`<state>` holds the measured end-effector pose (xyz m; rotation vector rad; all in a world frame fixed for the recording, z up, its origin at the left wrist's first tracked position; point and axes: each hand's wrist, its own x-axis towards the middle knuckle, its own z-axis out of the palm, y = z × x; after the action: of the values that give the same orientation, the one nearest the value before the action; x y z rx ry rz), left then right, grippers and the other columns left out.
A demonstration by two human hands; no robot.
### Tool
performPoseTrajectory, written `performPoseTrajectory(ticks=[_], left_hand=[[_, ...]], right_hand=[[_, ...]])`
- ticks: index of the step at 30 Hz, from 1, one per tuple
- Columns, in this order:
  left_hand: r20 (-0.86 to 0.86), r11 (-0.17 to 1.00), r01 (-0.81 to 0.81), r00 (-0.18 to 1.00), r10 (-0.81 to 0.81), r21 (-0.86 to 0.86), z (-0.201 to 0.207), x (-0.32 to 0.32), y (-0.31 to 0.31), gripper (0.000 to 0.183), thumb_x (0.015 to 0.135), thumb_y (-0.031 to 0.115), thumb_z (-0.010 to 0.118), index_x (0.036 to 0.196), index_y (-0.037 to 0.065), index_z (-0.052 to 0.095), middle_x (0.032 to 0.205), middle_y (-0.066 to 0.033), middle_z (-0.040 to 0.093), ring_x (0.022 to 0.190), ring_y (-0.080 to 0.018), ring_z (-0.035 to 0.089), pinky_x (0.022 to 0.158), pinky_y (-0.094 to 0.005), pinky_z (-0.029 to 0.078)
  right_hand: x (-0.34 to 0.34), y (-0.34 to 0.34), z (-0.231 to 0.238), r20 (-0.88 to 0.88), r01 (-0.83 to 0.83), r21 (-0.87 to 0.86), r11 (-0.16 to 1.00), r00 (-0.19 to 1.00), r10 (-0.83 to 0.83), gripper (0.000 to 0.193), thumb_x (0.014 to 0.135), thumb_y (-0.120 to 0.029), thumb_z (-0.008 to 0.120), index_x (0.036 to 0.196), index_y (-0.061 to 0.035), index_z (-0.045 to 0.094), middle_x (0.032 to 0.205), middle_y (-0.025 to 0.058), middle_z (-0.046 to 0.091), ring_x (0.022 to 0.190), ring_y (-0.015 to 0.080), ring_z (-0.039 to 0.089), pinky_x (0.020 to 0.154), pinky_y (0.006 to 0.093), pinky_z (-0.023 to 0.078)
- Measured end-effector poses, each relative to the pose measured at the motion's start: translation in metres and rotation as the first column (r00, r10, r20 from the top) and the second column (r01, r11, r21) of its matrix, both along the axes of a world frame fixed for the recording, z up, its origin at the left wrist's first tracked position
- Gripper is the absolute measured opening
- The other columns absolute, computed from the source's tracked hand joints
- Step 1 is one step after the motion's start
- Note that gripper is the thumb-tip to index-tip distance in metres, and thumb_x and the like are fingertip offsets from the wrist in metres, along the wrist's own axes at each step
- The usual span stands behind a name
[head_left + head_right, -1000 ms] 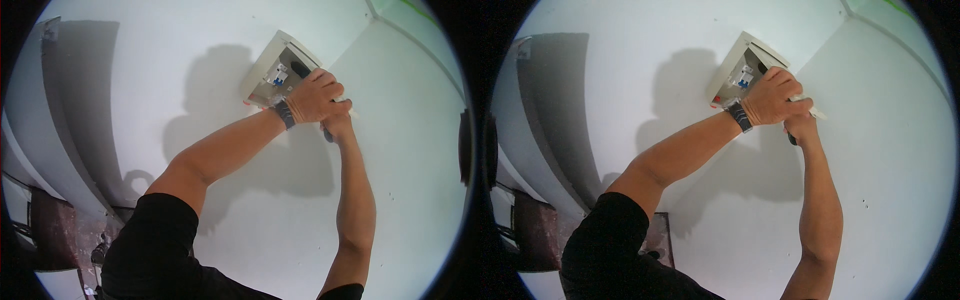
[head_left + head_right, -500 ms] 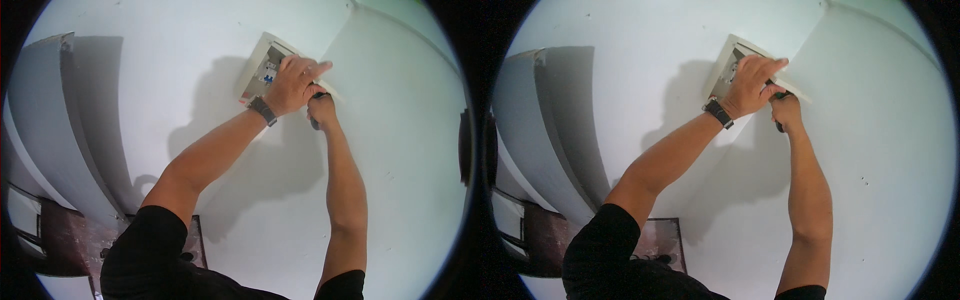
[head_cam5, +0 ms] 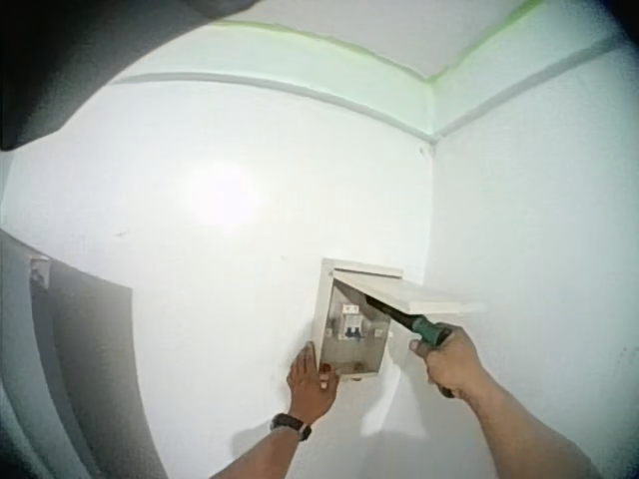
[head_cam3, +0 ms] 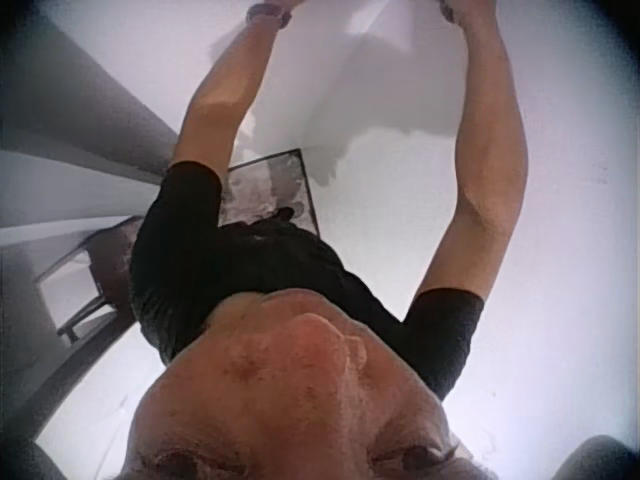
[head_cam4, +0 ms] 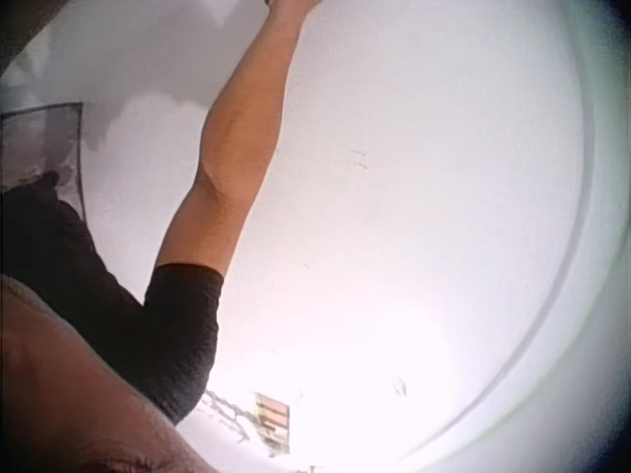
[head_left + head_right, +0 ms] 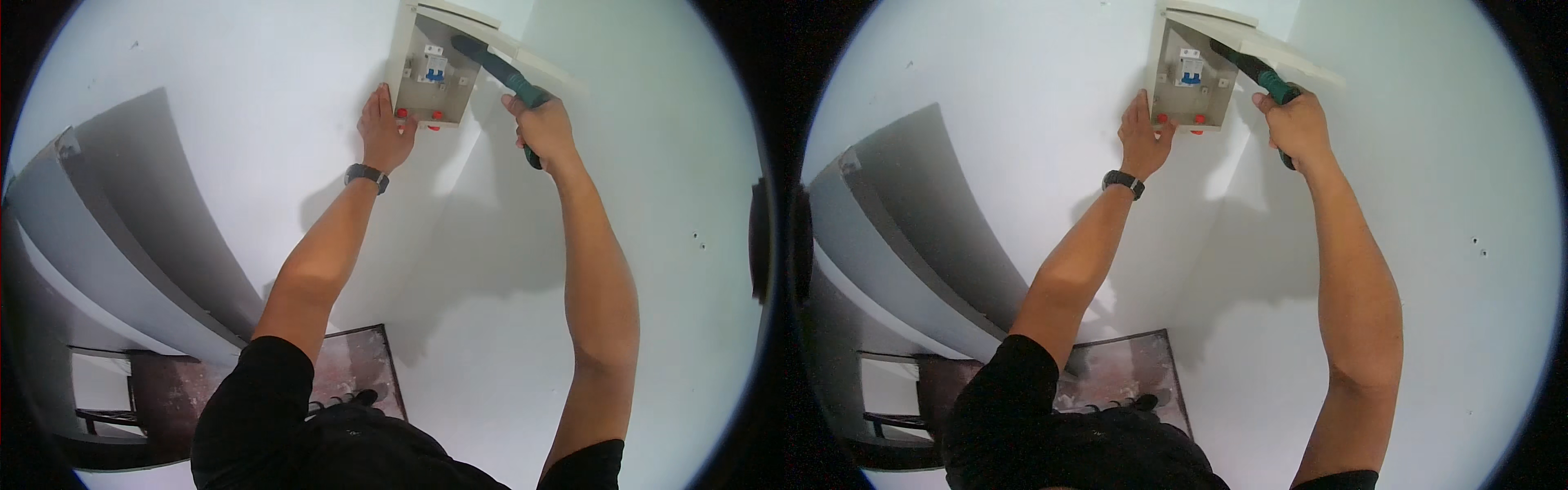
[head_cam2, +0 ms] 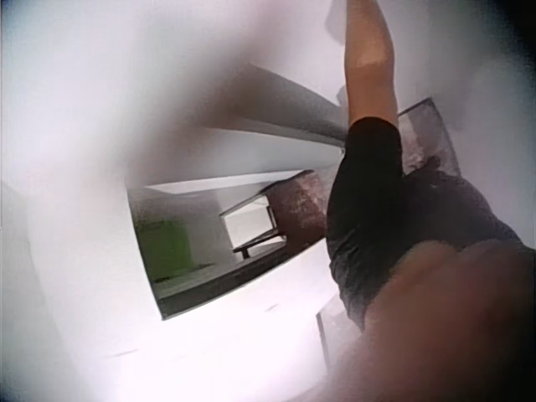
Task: The person cleans out an electrical box with a tool, then takes a length of orange conduit from another person and feeds a black wire through it.
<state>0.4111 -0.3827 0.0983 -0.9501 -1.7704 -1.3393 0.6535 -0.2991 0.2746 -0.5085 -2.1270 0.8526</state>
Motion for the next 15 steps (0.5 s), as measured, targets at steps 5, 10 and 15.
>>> performPoseTrajectory(ticks=[5,10,15], left_hand=[[-0.03,0.998,0.028,0.999,-0.026,0.061,-0.013,-0.01,0.015,0.077,0.097,0.029,0.063,0.156,-0.003,0.026,0.156,-0.0243,0.038,0.144,-0.0408,0.034,0.115,-0.0572,0.025],[-0.047,0.991,0.123,0.992,-0.121,0.043,-0.017,-0.015,0.004,0.077,0.094,0.029,0.07,0.152,-0.005,0.033,0.151,-0.0247,0.045,0.14,-0.0407,0.041,0.114,-0.0511,0.031],[0.006,0.993,0.115,0.993,-0.115,0.034,-0.012,-0.012,-0.008,0.079,0.088,0.03,0.08,0.148,-0.004,0.04,0.145,-0.0246,0.05,0.135,-0.0383,0.047,0.113,-0.0467,0.039]], right_hand=[[-0.002,0.009,-0.001,0.012,0.026,-0.003,1.0,1.0,-0.026,0.03,0.092,-0.026,0.073,0.091,0.0034,0.066,0.057,0.0045,0.053,0.046,0.0161,0.051,0.048,0.0341,0.043],[0.0,0.018,-0.005,0.019,0.032,0.033,0.999,0.999,-0.032,0.029,0.092,-0.028,0.072,0.091,0.0007,0.065,0.057,0.0037,0.054,0.047,0.0159,0.052,0.049,0.0325,0.045],[0.001,0.026,-0.007,0.034,0.033,0.138,0.99,0.999,-0.038,0.032,0.091,-0.031,0.072,0.091,-0.0002,0.065,0.059,0.0074,0.059,0.048,0.018,0.057,0.052,0.0347,0.048]])
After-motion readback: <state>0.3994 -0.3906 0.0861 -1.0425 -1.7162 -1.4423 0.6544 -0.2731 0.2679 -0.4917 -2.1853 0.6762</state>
